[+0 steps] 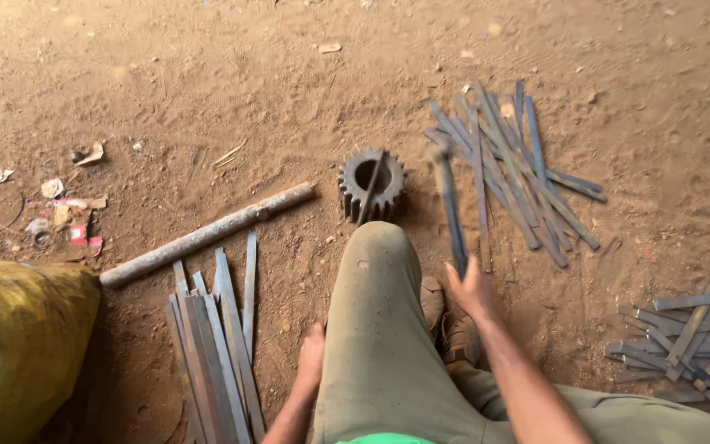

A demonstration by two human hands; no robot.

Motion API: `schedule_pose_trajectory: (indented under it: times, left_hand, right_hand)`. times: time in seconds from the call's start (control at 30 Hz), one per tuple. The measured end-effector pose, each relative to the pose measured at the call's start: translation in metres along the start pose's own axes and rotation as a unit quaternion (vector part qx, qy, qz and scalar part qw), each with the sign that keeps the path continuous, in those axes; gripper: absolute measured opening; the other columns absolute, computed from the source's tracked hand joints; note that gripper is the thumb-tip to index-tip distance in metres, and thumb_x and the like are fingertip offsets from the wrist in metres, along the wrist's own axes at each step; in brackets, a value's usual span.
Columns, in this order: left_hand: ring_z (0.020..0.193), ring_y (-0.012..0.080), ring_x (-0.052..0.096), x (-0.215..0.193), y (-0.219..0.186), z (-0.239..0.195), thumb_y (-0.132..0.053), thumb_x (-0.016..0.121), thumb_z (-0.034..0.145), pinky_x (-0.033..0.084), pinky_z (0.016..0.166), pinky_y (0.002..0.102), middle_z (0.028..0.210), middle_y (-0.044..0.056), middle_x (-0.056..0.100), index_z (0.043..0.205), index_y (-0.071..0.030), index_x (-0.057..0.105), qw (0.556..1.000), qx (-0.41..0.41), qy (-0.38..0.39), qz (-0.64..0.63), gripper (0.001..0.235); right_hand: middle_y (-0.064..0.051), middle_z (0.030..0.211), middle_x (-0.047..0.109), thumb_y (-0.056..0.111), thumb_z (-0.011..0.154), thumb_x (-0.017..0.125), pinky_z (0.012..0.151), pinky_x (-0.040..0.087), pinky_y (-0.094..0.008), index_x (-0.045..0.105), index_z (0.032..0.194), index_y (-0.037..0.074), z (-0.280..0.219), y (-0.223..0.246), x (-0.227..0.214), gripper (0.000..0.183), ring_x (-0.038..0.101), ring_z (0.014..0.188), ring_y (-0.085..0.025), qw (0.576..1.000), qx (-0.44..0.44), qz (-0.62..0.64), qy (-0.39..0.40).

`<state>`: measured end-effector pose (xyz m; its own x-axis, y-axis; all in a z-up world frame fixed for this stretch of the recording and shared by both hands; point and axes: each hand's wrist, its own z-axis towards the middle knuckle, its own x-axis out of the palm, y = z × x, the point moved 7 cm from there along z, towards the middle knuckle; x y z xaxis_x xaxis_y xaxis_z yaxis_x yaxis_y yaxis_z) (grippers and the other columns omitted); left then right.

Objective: The person sits on the ground and repeatedly hammers metal rods placed on a gear-shaped object. The person uses a hammer to strike the rods, adjusting their position between strikes.

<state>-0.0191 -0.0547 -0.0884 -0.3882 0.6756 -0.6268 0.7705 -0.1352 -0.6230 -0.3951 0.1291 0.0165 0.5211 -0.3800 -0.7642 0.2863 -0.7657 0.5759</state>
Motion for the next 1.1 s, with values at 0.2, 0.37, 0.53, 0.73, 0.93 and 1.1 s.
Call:
schedule_pose_trajectory:
  times: [0.2,0.37,0.53,0.73,0.93,1.1]
  left_hand:
    - [0.093,0.0378,0.077,-0.015,-0.052,0.046,-0.049,0.061,0.095,0.063,0.079,0.049,0.106,0.025,0.079,0.120,0.001,0.069,0.975,-0.128,0.029,-0.178,0.057]
    - [0.093,0.0313,0.074,-0.097,-0.215,0.085,-0.068,0.054,0.091,0.057,0.085,0.045,0.102,0.022,0.077,0.117,-0.002,0.075,0.956,0.115,-0.166,-0.211,0.074]
    - [0.108,0.0324,0.055,-0.203,-0.353,0.128,-0.073,0.036,0.098,0.046,0.085,0.052,0.126,0.023,0.055,0.151,0.000,0.030,0.892,0.150,-0.067,-0.421,0.090]
    - [0.075,0.0193,0.048,-0.228,-0.384,0.094,-0.064,0.042,0.103,0.041,0.060,0.040,0.094,0.010,0.055,0.129,0.001,0.046,0.803,0.206,0.217,-0.515,0.070]
    - [0.048,0.0109,0.043,-0.154,-0.280,0.116,-0.055,0.048,0.106,0.036,0.040,0.031,0.067,0.002,0.054,0.108,0.003,0.061,0.938,0.081,0.082,-0.326,0.059]
    - [0.061,0.0143,0.061,-0.080,-0.184,0.122,-0.047,0.057,0.101,0.050,0.054,0.033,0.074,0.005,0.067,0.107,0.001,0.067,0.989,-0.012,0.021,-0.144,0.049]
  right_hand:
    - [-0.028,0.119,0.068,0.043,0.085,0.076,0.091,0.057,-0.055,0.045,0.141,0.009,-0.009,-0.096,0.020,0.072,0.068,0.110,-0.045,0.989,0.084,-0.120,0.033]
    - [-0.030,0.137,0.056,0.048,0.086,0.079,0.099,0.051,-0.055,0.023,0.157,0.014,-0.012,-0.110,0.031,0.096,0.059,0.122,-0.047,0.988,0.072,-0.135,0.030]
    - [-0.024,0.130,0.069,0.036,0.091,0.071,0.083,0.063,-0.049,0.013,0.165,0.013,-0.013,-0.117,0.039,0.097,0.078,0.094,-0.036,0.978,0.176,0.025,0.111]
    - [-0.018,0.120,0.071,0.032,0.091,0.070,0.081,0.066,-0.045,0.038,0.147,0.008,-0.029,-0.095,0.026,0.070,0.080,0.093,-0.029,0.976,0.178,-0.011,0.121]
    - [-0.018,0.126,0.069,0.039,0.085,0.075,0.094,0.060,-0.046,0.034,0.151,0.015,-0.029,-0.074,0.016,0.081,0.077,0.108,-0.032,0.987,0.135,-0.024,0.081]
    - [-0.020,0.121,0.068,0.038,0.086,0.077,0.090,0.056,-0.050,0.041,0.144,0.014,-0.037,-0.086,0.017,0.072,0.068,0.108,-0.036,0.995,0.080,-0.040,0.043]
